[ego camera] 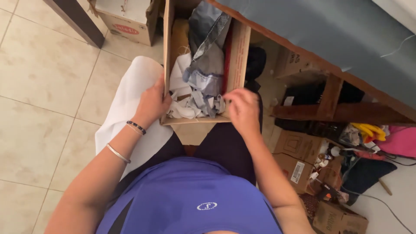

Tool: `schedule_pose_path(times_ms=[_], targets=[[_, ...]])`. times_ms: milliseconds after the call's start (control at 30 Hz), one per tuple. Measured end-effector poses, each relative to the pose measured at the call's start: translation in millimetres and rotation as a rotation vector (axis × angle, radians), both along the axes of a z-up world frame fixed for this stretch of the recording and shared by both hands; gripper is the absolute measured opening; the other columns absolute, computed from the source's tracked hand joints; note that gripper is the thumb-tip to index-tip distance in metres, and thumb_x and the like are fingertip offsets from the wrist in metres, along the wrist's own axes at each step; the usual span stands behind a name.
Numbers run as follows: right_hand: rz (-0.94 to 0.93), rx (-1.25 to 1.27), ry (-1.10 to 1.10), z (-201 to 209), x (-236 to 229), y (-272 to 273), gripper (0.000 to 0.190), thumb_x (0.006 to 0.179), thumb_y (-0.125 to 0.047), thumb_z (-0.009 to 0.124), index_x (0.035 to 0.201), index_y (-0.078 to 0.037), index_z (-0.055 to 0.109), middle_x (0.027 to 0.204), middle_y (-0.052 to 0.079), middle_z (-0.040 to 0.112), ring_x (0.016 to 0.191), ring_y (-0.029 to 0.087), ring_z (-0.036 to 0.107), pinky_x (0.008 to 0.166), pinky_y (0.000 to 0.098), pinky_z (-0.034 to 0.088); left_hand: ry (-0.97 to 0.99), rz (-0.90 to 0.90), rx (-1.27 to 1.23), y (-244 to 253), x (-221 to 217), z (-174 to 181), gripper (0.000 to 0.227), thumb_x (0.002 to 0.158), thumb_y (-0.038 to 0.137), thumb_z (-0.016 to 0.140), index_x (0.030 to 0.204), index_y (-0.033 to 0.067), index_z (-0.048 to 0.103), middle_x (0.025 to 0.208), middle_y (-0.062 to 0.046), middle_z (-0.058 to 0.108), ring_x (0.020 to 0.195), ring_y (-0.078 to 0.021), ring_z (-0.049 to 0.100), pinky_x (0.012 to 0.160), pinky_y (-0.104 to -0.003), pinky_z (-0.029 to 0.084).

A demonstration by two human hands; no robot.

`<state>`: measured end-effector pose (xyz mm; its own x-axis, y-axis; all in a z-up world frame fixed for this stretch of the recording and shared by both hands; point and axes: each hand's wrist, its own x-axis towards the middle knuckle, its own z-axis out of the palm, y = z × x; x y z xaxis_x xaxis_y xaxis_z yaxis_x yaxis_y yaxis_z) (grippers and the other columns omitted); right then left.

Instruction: Sorting through a box of fabric scraps and trimming them with scissors

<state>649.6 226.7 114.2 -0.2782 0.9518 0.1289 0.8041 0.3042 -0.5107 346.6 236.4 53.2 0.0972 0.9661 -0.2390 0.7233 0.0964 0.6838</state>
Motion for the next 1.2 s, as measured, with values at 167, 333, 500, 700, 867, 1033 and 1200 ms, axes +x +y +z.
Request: schedule_pose_path(times_ms=[167,333,500,700,867,1033,1200], targets=[[0.359,-0.529,-0.099,4.2,-20.4,55.9,0.039,0.089,-0.008,0.055,0.126,-0.002,0.066,0.084,0.024,0.074,0.089,0.045,0.070,0.078,0.0553,0.055,0.021,-0.011,0.015,2.2,14.1,3.6,0.075,0.090,0.022,0.051,0.159,0.0042,0.026,0.112,-0.033,0.068,0.101,-0.0545,0.066,0.089,-0.065,0.053],[-0.003,-0.168,-0.114,-71.3,3.5,165.1,0.063,0.100,-0.005,0.054,0.156,-0.002,0.027,0.159,0.026,0.030,0.147,0.043,0.032,0.120,0.0504,0.032,0.044,-0.026,0.049,7.8,17.9,-19.3,0.078,0.088,0.016,0.049,0.160,0.0025,0.021,0.090,-0.027,0.067,0.074,-0.0535,0.062,0.065,-0.061,0.047],[0.127,-0.375,-0.422,-66.8,-32.3,159.3,0.048,0.097,-0.019,0.059,0.143,-0.010,0.047,0.146,0.018,0.044,0.139,0.036,0.038,0.115,0.0529,0.030,0.054,-0.022,0.016,5.0,16.1,-2.0,0.076,0.091,0.018,0.050,0.160,0.0044,0.021,0.102,-0.029,0.068,0.088,-0.0527,0.065,0.076,-0.061,0.051],[0.252,-0.189,-0.009,-71.1,-26.0,131.4,0.025,0.094,-0.016,0.064,0.119,-0.019,0.070,0.117,0.005,0.068,0.113,0.029,0.066,0.097,0.0396,0.053,0.020,-0.005,-0.005,2.8,7.7,-1.3,0.077,0.091,0.021,0.052,0.160,0.0051,0.022,0.118,-0.034,0.064,0.103,-0.0544,0.065,0.087,-0.064,0.053],[0.430,-0.368,-0.103,-19.7,-41.1,68.4,0.059,0.080,-0.039,0.080,0.128,-0.007,0.067,0.129,0.020,0.064,0.120,0.041,0.063,0.100,0.0518,0.051,-0.039,-0.020,0.093,1.1,7.0,25.6,0.086,0.088,0.021,0.062,0.161,0.0033,0.020,0.137,-0.034,0.053,0.115,-0.0555,0.060,0.096,-0.061,0.051],[0.172,-0.206,0.350,-15.8,-24.4,65.7,0.030,0.088,-0.001,0.071,0.118,0.000,0.071,0.111,0.023,0.071,0.113,0.041,0.066,0.099,0.0482,0.052,-0.035,-0.077,0.387,-11.8,7.5,71.3,0.068,0.089,0.020,0.072,0.151,0.0088,0.049,0.136,-0.022,0.059,0.121,-0.0436,0.062,0.103,-0.049,0.048],[0.162,-0.265,0.765,53.6,-17.6,75.0,0.028,0.101,-0.010,0.067,0.128,-0.007,0.062,0.110,0.004,0.071,0.106,0.011,0.066,0.099,0.0313,0.054,-0.226,-0.156,0.469,-1.3,36.1,94.2,0.099,0.074,0.027,0.090,0.156,0.0058,0.039,0.141,-0.028,0.054,0.130,-0.0494,0.053,0.110,-0.053,0.042]])
